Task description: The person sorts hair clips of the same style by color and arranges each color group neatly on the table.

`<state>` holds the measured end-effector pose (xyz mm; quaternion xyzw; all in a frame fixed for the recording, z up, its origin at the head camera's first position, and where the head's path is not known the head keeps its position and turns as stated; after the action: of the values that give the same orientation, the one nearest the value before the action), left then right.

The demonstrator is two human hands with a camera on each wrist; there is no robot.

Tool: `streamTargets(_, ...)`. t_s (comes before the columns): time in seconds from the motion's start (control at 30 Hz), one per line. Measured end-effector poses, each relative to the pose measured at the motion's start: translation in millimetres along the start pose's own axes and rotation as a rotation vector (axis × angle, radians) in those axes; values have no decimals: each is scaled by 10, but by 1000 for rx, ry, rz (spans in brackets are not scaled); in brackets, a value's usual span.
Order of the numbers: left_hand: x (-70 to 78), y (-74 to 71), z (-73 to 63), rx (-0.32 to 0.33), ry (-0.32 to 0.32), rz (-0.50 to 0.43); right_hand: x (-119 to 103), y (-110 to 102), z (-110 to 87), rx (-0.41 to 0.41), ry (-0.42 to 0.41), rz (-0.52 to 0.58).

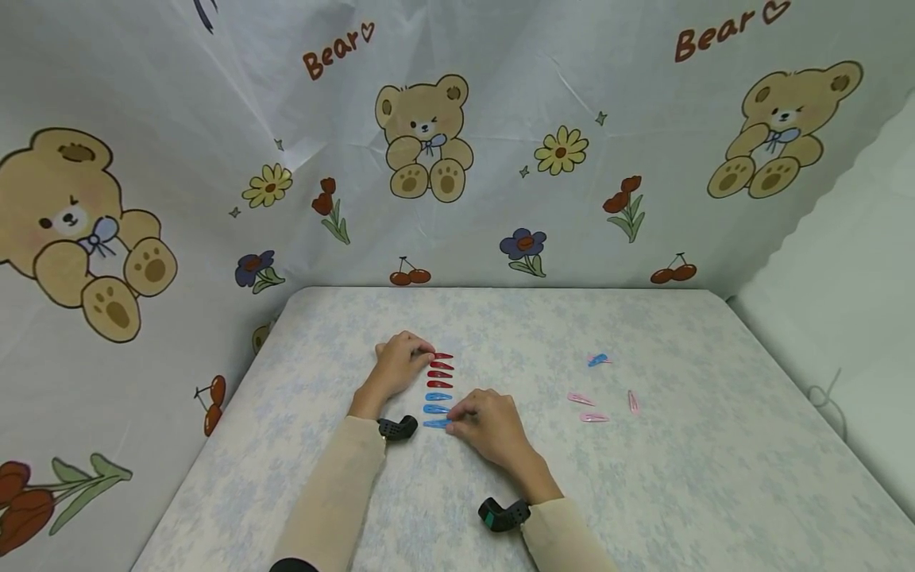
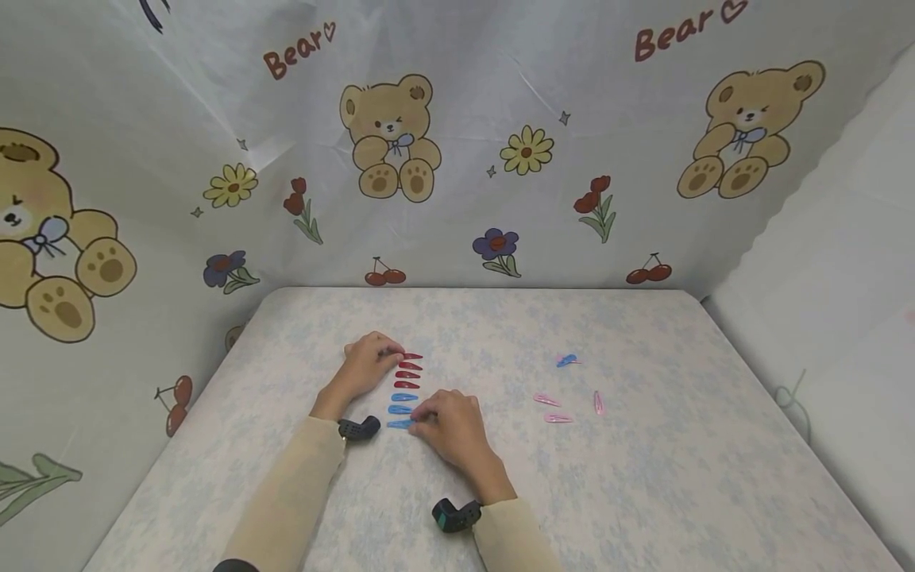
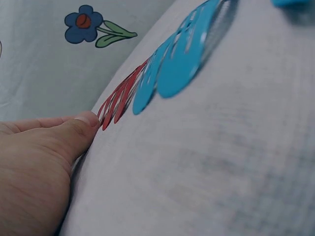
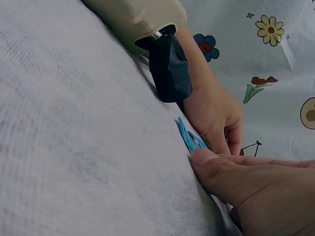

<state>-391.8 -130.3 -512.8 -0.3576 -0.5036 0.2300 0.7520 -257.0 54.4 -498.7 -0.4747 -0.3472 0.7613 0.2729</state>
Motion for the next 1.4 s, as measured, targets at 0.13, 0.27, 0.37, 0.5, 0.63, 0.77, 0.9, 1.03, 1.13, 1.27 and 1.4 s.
streamTargets(0.13,-5,5,-7,-6,-11,-1,-4,7,0,-19,0,-13)
streamTargets(0.27,5,3,-8,-7,-18,0,-19,-4,-2,-32,3,-20)
streamTargets(0.37,8,1,-1,-3,-17,1,-30,-15,-3,-35,8,-19)
streamTargets(0.5,10,2,2,-5,-19,1,-31,-18,-5,-34,9,-12)
streamTargets(0.63,17,-1,-4,-8,-20,2,-30,-19,-8,-35,9,-12)
streamTargets(0.77,19,-3,-10,-7,-18,-2,-34,-28,-17,-43,11,-10)
streamTargets(0.9,14,-5,-10,-4,-17,-1,-30,-52,-24,-58,12,15)
streamTargets(1.03,22,-17,-18,0,-14,-13,-3,-97,-19,-68,23,69)
streamTargets(1.13,32,-24,-20,3,-11,-14,15,-153,-2,-62,25,106)
streamTargets(1.27,33,-24,-18,10,0,0,25,-243,30,-46,28,126)
streamTargets(1.4,29,-26,-22,11,5,-4,51,-336,65,-30,49,127)
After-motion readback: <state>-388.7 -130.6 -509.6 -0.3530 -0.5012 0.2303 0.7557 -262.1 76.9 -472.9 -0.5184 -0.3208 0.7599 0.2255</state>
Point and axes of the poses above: each hand's wrist, its own z-axis towards the middle knuckle, its own y-axis out of the palm, x = y × z, the point moved 5 cm from there along z, towards the middle knuckle, and after that the axes turned 2 degrees about -z, right-handed, at the moved point
